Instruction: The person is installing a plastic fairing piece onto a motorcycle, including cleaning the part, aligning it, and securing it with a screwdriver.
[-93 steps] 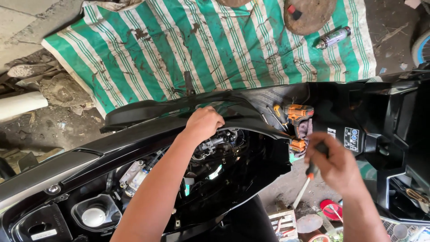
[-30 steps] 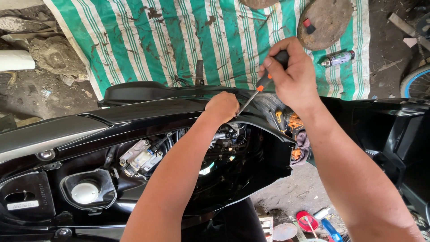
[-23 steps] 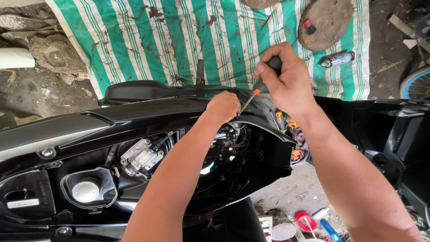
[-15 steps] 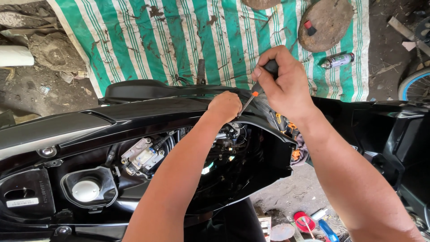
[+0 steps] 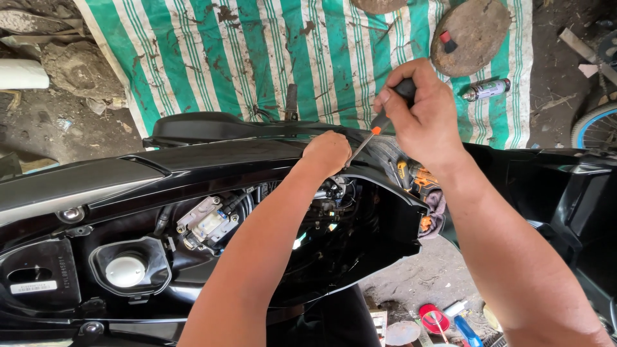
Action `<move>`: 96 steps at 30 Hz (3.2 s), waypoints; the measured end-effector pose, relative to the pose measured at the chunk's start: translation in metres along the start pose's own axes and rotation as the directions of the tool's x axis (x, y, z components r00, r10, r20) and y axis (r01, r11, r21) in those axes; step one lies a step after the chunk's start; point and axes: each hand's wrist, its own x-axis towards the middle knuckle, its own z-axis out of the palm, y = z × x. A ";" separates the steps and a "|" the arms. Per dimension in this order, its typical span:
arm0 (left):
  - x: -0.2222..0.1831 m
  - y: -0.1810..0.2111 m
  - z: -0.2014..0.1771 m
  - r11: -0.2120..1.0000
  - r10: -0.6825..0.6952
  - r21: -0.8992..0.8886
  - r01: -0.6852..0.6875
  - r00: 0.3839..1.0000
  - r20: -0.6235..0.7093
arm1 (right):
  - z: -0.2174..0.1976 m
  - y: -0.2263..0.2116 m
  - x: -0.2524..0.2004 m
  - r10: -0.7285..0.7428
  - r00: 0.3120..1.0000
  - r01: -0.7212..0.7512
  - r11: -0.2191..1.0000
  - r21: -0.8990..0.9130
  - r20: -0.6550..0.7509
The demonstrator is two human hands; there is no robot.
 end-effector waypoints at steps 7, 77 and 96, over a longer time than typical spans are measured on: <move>0.005 -0.002 0.005 0.999 0.019 0.031 -0.018 1.000 -0.009 | -0.001 0.002 0.000 0.005 1.000 -0.005 1.000 0.007 -0.004; -0.051 0.004 -0.031 0.736 -0.030 -0.654 -0.173 0.957 -0.287 | -0.032 0.012 0.023 0.178 0.983 -0.181 0.928 -0.325 -0.039; -0.045 0.006 -0.026 0.789 -0.043 -0.582 -0.196 0.928 -0.370 | -0.029 0.011 0.013 0.224 0.965 -0.252 0.933 -0.257 -0.134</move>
